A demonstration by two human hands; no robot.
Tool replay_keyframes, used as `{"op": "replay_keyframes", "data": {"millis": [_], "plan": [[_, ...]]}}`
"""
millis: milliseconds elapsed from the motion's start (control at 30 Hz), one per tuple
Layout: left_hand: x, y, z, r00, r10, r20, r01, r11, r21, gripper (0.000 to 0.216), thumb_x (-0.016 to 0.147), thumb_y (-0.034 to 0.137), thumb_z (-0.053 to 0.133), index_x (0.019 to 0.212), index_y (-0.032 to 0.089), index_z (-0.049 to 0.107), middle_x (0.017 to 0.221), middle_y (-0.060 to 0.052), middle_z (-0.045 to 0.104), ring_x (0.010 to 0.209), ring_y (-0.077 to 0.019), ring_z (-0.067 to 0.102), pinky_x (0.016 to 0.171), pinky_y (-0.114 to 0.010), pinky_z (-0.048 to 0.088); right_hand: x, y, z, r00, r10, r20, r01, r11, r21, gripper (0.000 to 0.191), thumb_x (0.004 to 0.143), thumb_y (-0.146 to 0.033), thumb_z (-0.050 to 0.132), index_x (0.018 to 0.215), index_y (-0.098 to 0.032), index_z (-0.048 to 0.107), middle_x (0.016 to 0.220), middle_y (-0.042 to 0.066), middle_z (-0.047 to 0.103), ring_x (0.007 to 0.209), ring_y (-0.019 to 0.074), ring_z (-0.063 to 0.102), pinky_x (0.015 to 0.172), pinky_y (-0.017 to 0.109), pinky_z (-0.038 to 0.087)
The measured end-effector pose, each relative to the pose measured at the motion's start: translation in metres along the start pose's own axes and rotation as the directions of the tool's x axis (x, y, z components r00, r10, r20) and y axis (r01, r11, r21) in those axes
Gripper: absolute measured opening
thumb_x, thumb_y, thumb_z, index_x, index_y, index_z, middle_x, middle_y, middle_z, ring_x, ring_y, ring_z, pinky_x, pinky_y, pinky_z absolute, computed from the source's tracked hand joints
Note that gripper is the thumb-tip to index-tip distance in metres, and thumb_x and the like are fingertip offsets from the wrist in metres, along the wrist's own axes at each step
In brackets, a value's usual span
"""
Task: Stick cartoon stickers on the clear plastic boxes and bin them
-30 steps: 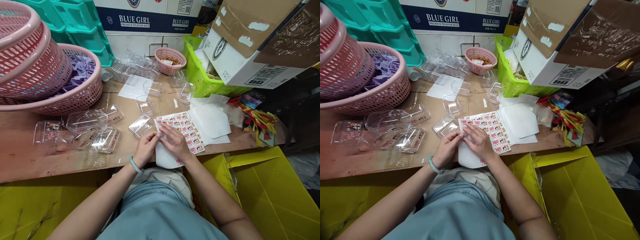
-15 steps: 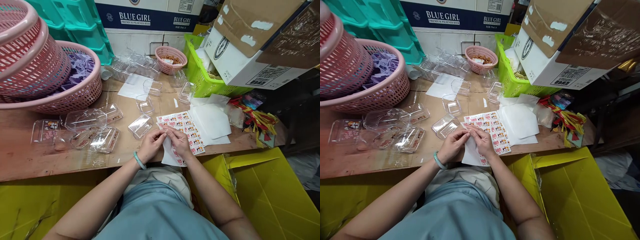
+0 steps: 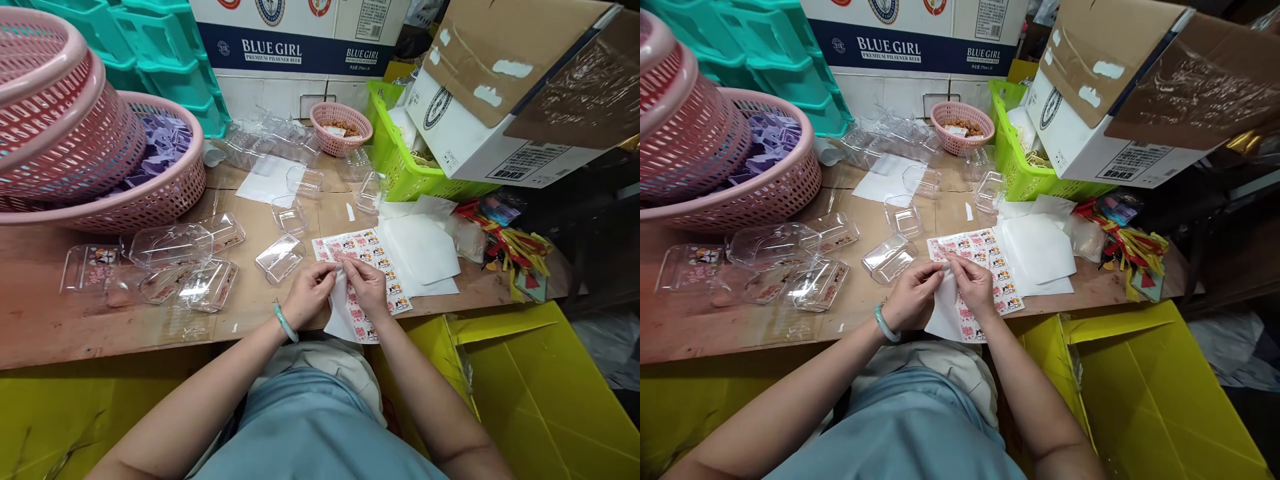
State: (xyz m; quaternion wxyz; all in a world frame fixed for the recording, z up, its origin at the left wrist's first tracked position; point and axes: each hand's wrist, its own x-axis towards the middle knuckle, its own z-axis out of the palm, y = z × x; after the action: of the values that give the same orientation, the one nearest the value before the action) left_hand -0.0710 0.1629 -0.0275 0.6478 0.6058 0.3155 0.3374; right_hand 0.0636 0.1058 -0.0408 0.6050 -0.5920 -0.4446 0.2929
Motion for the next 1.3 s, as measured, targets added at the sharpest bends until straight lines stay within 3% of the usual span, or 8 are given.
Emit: {"op": "replay_keyframes", "data": {"millis": [167,400,600,667,800,967,1133,1300], "plan": [[0.000,0.002,0.001,0.999,-0.026,0.025,0.027,0.999,-0.035,0.027,0.084,0.031,0.057,0.100,0.018,0.074,0.102,-0.008,0.073,0.094,-0.0234,0.065,0.085,-0.035,0.051,0.001,0.004,-0.003,0.998,-0.033,0.053,0.034,0.999,-0.017,0.021,0.087,-0.034,0.064,0.105,-0.028,0.073,0.118,0.003,0.071,0.113,0.0231,0.065,0.102,0.042,0.051],[0.005,0.004,0.000,0.997,0.040,0.070,-0.042,0.999,0.035,0.026,0.082,0.023,0.054,0.096,0.018,0.075,0.098,-0.006,0.073,0.094,-0.0223,0.064,0.091,-0.034,0.047,0.002,0.007,-0.006,0.957,-0.261,0.123,0.286,0.917,-0.278,0.026,0.089,-0.028,0.060,0.112,-0.029,0.071,0.116,0.002,0.071,0.109,0.0226,0.067,0.103,0.043,0.051],[0.007,-0.006,0.006,0.995,-0.095,0.024,0.096,0.994,-0.044,0.027,0.081,0.023,0.053,0.095,0.017,0.075,0.086,-0.005,0.073,0.078,-0.0195,0.064,0.074,-0.031,0.051,0.012,0.004,-0.007,0.992,-0.031,-0.119,0.017,0.993,-0.119,0.023,0.090,-0.038,0.058,0.095,-0.024,0.076,0.097,0.003,0.077,0.091,0.0216,0.072,0.088,0.039,0.058],[0.009,-0.005,0.008,0.992,-0.124,0.030,0.126,0.988,-0.086,0.027,0.080,0.024,0.053,0.095,0.016,0.075,0.083,-0.004,0.072,0.074,-0.0188,0.063,0.071,-0.030,0.051,0.015,0.005,-0.010,0.996,0.005,-0.089,-0.010,0.999,-0.049,0.022,0.088,-0.038,0.061,0.096,-0.023,0.075,0.101,0.004,0.076,0.098,0.0222,0.071,0.094,0.040,0.055],[0.012,0.004,0.007,0.998,-0.033,0.058,0.034,0.999,-0.024,0.028,0.079,0.022,0.051,0.093,0.017,0.075,0.091,-0.003,0.074,0.089,-0.0201,0.064,0.085,-0.031,0.050,0.014,0.008,-0.015,0.995,-0.052,0.081,0.059,0.995,-0.077,0.027,0.080,-0.033,0.072,0.107,-0.027,0.073,0.116,0.003,0.072,0.111,0.0229,0.066,0.104,0.041,0.049],[0.015,0.002,0.008,0.997,0.002,0.080,-0.003,1.000,0.008,0.034,0.077,0.018,0.048,0.098,0.016,0.074,0.099,-0.005,0.074,0.098,-0.0206,0.063,0.094,-0.032,0.046,0.009,0.007,-0.010,0.995,-0.097,0.010,0.098,0.989,-0.114,0.019,0.085,-0.031,0.066,0.101,-0.028,0.076,0.109,0.001,0.074,0.101,0.0217,0.070,0.099,0.039,0.051],[0.017,-0.002,0.011,0.998,-0.048,0.045,0.051,0.996,-0.068,0.031,0.077,0.022,0.051,0.096,0.017,0.075,0.090,-0.004,0.073,0.084,-0.0171,0.063,0.076,-0.026,0.049,0.012,0.006,-0.003,0.996,0.063,-0.065,-0.059,0.997,0.055,0.016,0.083,-0.035,0.068,0.094,-0.027,0.078,0.099,0.001,0.076,0.095,0.0210,0.070,0.091,0.036,0.054],[0.026,-0.002,0.014,0.992,-0.123,0.003,0.123,0.991,-0.045,0.037,0.076,0.019,0.048,0.102,0.014,0.074,0.080,-0.002,0.070,0.059,-0.0106,0.055,0.055,-0.022,0.043,0.031,0.012,-0.009,0.949,0.232,-0.213,-0.142,0.920,0.366,0.020,0.073,-0.036,0.076,0.086,-0.021,0.077,0.091,0.003,0.077,0.089,0.0187,0.070,0.088,0.034,0.055]]}}
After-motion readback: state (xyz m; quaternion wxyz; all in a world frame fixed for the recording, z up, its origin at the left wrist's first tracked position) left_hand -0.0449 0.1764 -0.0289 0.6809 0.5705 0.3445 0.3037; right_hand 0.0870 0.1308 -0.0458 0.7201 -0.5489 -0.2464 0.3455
